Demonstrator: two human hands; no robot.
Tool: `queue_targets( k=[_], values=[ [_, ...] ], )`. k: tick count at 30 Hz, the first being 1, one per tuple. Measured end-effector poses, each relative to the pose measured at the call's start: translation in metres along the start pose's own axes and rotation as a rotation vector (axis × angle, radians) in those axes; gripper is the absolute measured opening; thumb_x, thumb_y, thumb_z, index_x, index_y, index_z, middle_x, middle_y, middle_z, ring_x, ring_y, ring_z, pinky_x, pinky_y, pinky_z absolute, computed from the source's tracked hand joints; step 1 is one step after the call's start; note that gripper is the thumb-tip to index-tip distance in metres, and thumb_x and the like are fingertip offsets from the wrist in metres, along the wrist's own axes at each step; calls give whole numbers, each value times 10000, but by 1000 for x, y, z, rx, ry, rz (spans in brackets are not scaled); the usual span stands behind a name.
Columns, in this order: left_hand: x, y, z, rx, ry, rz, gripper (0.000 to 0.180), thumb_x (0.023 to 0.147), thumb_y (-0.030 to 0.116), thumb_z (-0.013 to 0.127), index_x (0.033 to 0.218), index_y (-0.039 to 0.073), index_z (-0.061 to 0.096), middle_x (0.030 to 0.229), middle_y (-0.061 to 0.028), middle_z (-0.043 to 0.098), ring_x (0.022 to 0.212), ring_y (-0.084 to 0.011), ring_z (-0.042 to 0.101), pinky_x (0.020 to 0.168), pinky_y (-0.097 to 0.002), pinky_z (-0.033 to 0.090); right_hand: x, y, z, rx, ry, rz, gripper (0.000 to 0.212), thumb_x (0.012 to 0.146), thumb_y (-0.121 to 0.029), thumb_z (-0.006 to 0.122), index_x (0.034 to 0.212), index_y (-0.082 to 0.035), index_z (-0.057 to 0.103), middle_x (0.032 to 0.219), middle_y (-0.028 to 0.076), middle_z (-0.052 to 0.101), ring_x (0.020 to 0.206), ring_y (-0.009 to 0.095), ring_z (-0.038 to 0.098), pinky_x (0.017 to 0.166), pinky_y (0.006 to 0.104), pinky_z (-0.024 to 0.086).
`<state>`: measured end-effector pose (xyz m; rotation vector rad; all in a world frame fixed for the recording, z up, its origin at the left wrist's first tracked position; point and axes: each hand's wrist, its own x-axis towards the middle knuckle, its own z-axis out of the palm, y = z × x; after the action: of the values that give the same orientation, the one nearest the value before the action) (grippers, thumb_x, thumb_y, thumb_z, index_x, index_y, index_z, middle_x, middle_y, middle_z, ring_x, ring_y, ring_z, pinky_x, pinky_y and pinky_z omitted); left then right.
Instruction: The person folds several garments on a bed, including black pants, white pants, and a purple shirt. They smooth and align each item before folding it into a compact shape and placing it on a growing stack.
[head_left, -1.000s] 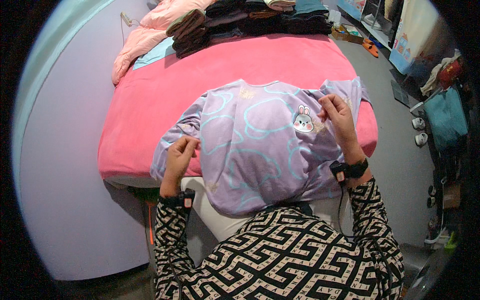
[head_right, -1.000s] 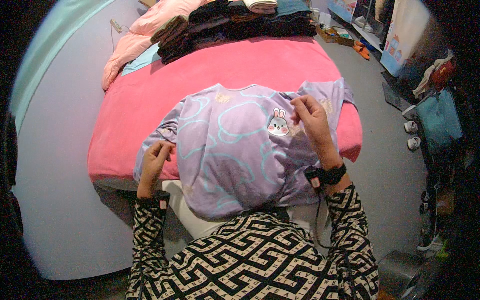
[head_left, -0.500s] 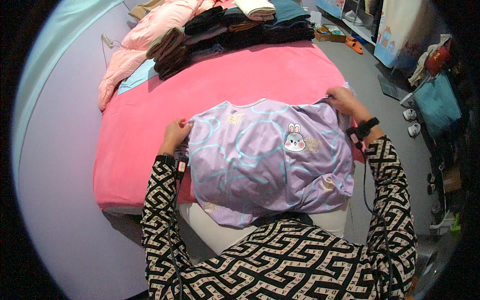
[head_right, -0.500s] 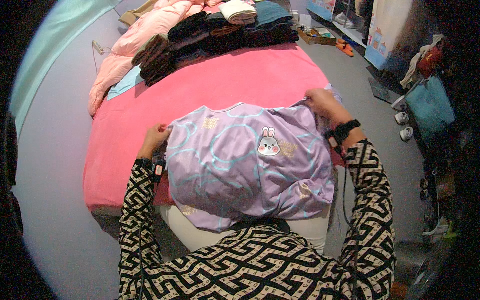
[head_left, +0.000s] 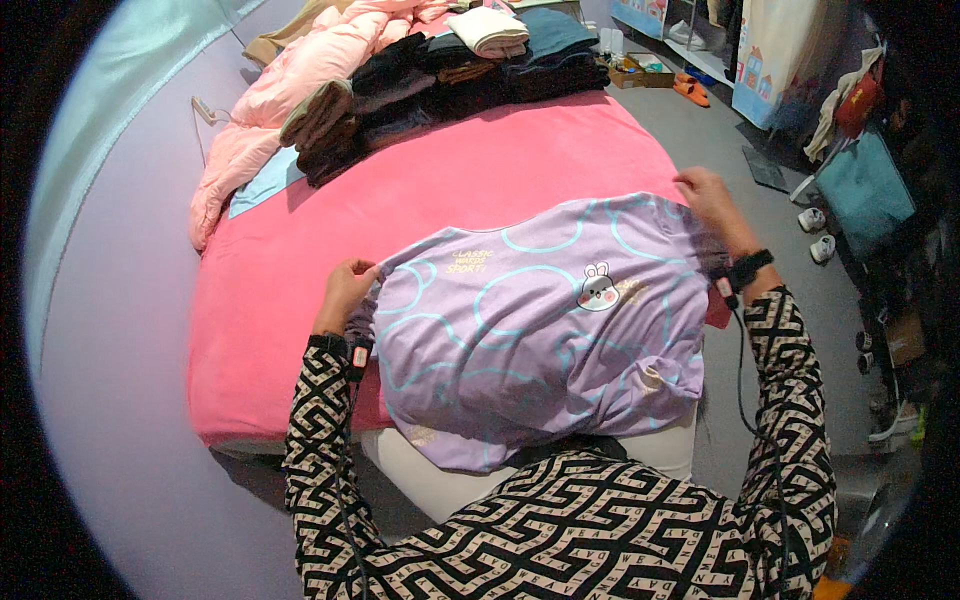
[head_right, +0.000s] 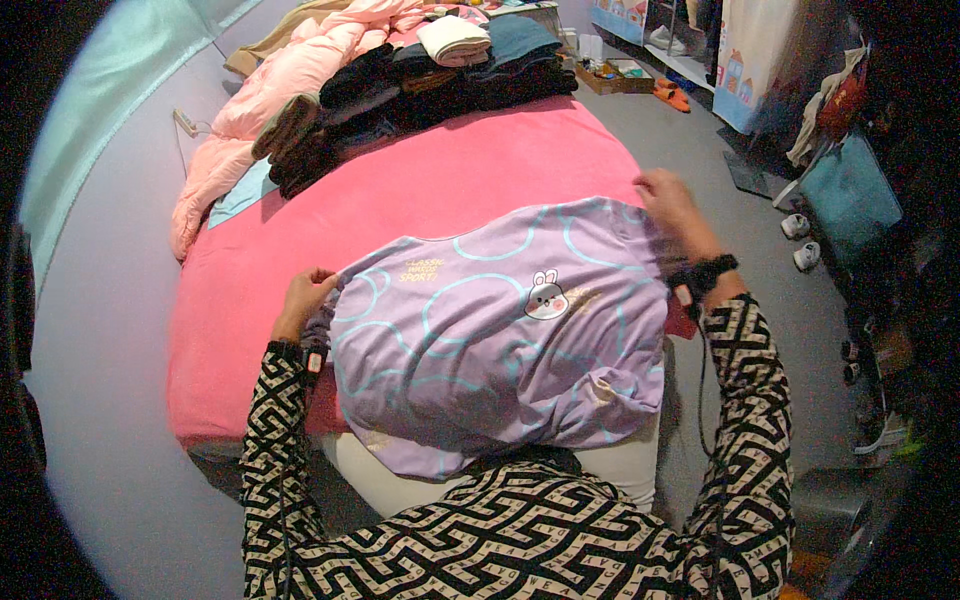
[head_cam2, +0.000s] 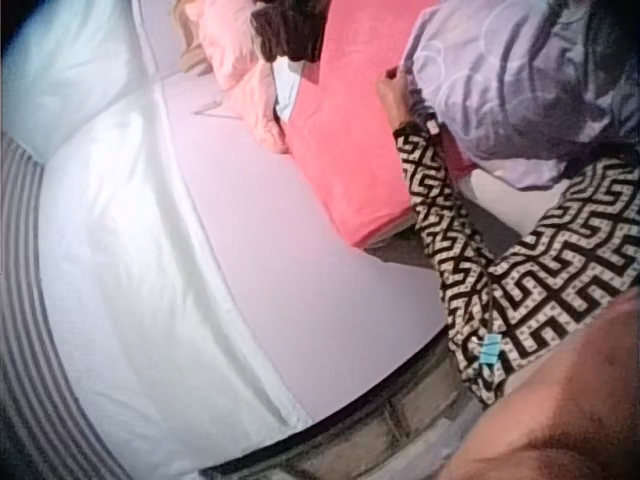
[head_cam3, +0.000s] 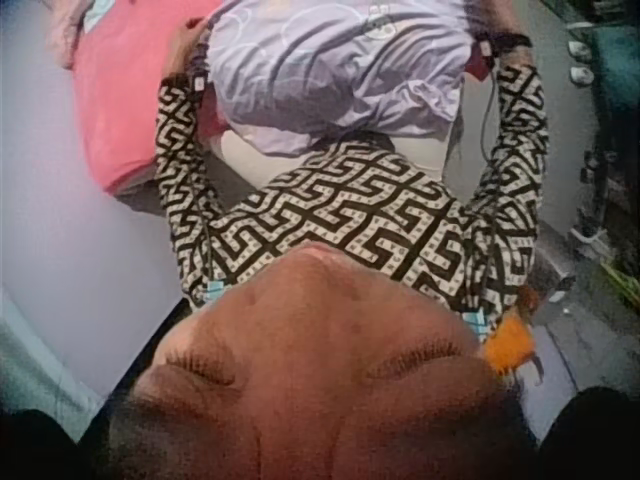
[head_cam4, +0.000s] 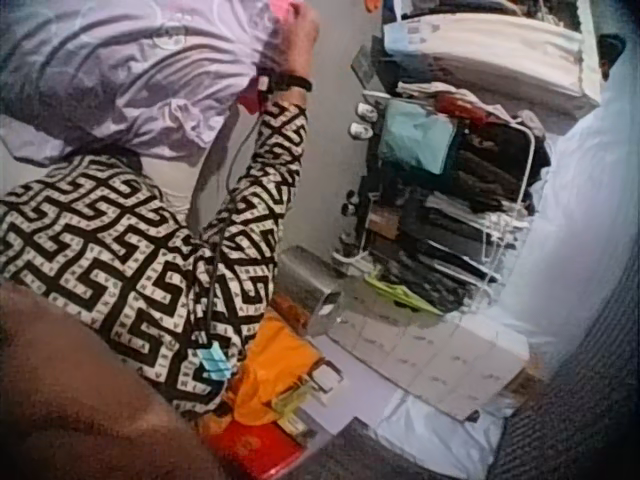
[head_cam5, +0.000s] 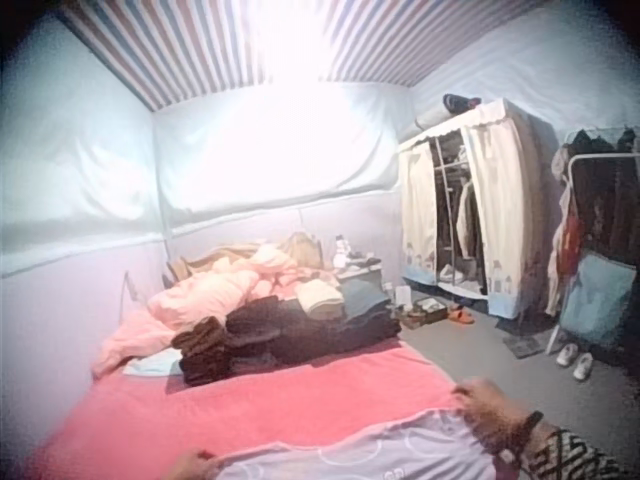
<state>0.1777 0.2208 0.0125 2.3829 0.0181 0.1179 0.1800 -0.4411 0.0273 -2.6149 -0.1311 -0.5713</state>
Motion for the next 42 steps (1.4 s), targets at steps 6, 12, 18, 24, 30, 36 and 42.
queue_targets(
  k=[6, 12, 18, 24, 30, 36, 42],
  values=[
    [11, 41, 9, 15, -131, -160, 391, 843, 337, 761, 1018, -11, 736, 825, -76, 728, 677, -140, 662, 644, -307, 524, 26, -109, 52, 130, -112, -95, 219, 841, -201, 715, 993, -43, 721, 981, 170, 703, 940, 336, 677, 831, 420, 536],
    [4, 40, 17, 459, -148, 0, 319, 776, 315, 770, 950, 50, 736, 867, -180, 725, 812, -318, 709, 714, -420, 534, -4, -133, 46, 18, -201, -243, 254, 786, -220, 758, 971, -53, 710, 974, 135, 679, 947, 343, 667, 832, 434, 531],
    [5, 40, 22, 255, -73, 123, 222, 854, 244, 711, 924, 32, 709, 786, -116, 718, 706, -238, 698, 628, -381, 528, -5, -113, 34, -57, -223, -150, 185, 818, -215, 715, 940, -76, 698, 926, 139, 667, 901, 346, 668, 773, 446, 524],
    [20, 52, 26, -125, 30, -11, 213, 976, 191, 575, 928, -3, 648, 722, -103, 708, 558, -159, 664, 519, -321, 517, 3, -117, 30, 345, 90, -93, 153, 897, -184, 636, 969, -55, 673, 876, 199, 680, 863, 374, 679, 757, 449, 519],
    [-1, 55, -8, -283, -128, 130, 327, 1040, 303, 516, 955, 13, 641, 790, -104, 718, 655, -162, 691, 571, -283, 519, -5, -108, 12, 428, 61, -200, 141, 911, -122, 611, 992, -7, 615, 891, 195, 654, 864, 335, 657, 771, 408, 502],
    [-47, 40, -12, -72, -504, 36, 323, 1011, 295, 589, 1041, -9, 695, 854, -20, 683, 783, -116, 661, 696, -266, 527, -47, -85, 4, 262, -185, -378, 99, 830, -33, 678, 899, -20, 607, 876, 111, 582, 816, 263, 611, 736, 350, 489],
    [-58, 42, 2, 0, -292, -13, 363, 977, 376, 636, 933, 27, 729, 747, 25, 644, 629, -74, 550, 560, -250, 430, -73, -70, 5, 188, -212, -232, 70, 829, -33, 678, 867, -15, 622, 881, 135, 619, 816, 298, 636, 725, 366, 497]
  ],
)
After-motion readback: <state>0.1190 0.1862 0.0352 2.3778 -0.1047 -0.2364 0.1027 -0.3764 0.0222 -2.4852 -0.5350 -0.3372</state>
